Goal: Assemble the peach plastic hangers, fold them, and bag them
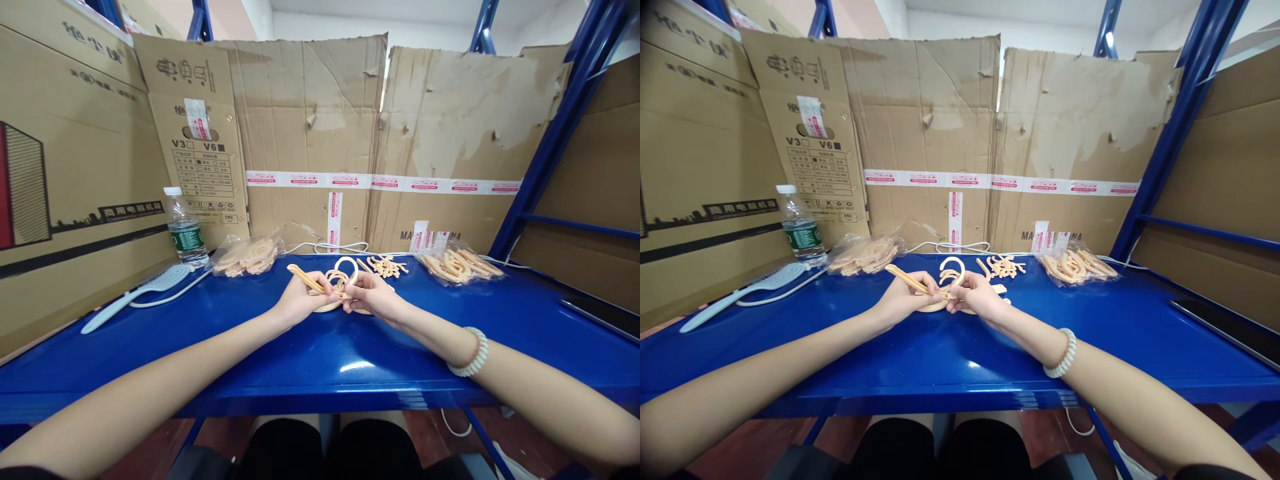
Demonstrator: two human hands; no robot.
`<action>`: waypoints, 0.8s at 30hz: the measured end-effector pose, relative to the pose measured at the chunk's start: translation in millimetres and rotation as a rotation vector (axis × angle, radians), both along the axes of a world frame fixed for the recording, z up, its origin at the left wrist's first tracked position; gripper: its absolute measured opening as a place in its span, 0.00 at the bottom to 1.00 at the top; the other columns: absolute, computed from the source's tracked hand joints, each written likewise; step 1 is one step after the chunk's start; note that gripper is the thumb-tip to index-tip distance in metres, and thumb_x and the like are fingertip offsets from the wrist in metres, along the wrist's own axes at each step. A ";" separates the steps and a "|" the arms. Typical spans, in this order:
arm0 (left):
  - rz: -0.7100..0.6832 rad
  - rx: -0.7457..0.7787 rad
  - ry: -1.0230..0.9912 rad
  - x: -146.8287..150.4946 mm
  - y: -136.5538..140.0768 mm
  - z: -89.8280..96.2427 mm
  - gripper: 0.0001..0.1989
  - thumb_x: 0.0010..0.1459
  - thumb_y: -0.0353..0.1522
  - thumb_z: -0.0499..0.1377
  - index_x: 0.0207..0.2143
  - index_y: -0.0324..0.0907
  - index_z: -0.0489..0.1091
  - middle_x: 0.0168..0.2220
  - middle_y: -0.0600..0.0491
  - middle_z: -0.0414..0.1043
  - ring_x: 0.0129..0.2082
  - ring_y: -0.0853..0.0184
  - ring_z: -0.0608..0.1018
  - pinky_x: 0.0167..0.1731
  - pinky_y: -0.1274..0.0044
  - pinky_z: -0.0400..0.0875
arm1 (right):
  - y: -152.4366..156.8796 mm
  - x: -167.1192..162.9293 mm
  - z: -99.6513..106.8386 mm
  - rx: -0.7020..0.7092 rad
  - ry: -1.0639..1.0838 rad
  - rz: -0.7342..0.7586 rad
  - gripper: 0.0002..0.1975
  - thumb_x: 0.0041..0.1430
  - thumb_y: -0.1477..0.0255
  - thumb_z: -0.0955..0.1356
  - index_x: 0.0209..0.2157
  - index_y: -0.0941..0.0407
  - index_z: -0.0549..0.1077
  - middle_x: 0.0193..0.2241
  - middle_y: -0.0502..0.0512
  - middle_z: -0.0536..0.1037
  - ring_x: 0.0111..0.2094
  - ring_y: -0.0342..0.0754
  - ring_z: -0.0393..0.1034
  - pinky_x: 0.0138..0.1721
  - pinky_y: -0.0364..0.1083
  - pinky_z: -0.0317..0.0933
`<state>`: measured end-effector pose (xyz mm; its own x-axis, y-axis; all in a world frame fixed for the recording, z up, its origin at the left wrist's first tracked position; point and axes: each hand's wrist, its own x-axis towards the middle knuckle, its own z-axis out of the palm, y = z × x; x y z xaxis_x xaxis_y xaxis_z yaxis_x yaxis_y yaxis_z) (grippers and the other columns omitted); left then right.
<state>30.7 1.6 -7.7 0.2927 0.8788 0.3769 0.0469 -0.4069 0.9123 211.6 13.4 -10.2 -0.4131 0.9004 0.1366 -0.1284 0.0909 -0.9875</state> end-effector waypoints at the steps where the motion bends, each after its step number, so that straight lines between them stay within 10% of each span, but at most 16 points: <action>1: 0.006 -0.001 0.003 0.2 0.2 -0.4 0.14 0.42 0.33 0.70 0.21 0.39 0.66 0.24 0.56 0.72 0.25 0.70 0.73 0.28 0.79 0.66 | -0.4 -1.1 -0.4 0.012 0.000 -0.018 0.14 0.44 0.71 0.75 0.25 0.57 0.66 0.18 0.48 0.75 0.19 0.41 0.72 0.25 0.42 0.68; 24: 0.013 -0.055 -0.033 0.9 0.4 -1.9 0.15 0.42 0.34 0.70 0.26 0.39 0.67 0.25 0.58 0.70 0.26 0.71 0.73 0.29 0.80 0.65 | -6.8 -3.3 1.2 0.291 -0.132 -0.151 0.06 0.47 0.71 0.68 0.26 0.55 0.64 0.13 0.43 0.68 0.15 0.40 0.62 0.21 0.42 0.54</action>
